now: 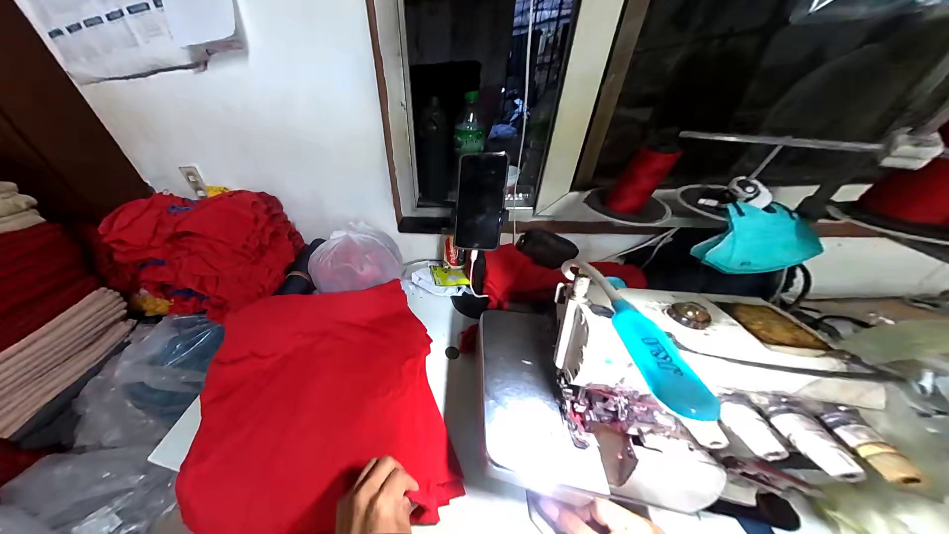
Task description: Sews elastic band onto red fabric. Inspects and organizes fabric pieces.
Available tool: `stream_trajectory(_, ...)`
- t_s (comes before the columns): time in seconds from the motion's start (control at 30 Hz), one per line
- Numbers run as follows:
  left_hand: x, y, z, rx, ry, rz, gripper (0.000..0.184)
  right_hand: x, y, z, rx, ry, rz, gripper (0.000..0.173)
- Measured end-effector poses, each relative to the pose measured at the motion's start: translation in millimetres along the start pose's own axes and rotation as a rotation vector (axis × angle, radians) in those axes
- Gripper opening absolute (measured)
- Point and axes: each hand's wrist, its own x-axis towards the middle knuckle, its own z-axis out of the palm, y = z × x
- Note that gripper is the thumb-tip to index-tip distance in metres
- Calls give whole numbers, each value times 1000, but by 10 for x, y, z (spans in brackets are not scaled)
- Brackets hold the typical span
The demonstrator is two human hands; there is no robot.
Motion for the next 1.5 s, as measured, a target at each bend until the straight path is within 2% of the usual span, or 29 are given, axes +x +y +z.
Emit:
stream_trajectory(0.1,42,-37,8,-36,-35,-66,11,-32,105,29,56,66,-72,46)
stream_trajectory(0.2,140,-104,-81,-138,-200,-167,6,-35,99,25,45,78,-49,45)
stream_trajectory(0.3,277,-127,-238,-250,-385,-236,17,-22,127,57,44,133,-67,47)
stream_trajectory(0.4,342,-186,-313,-347,-463,-239,20,-9,145,101,59,202,-88,49)
stream_trajectory(0.5,343,-281,-308,-448,-458,-210,22,4,179,128,83,220,-81,50)
stream_trajectory(0.7,347,-309,-317,-473,-449,-221,22,10,195,149,111,249,-101,49)
stream_trajectory(1.0,386,-319,-282,-592,-453,-400,10,23,189,150,114,261,-105,46)
stream_trajectory(1.5,358,-339,-234,-679,-427,-409,9,31,171,134,125,253,-94,46)
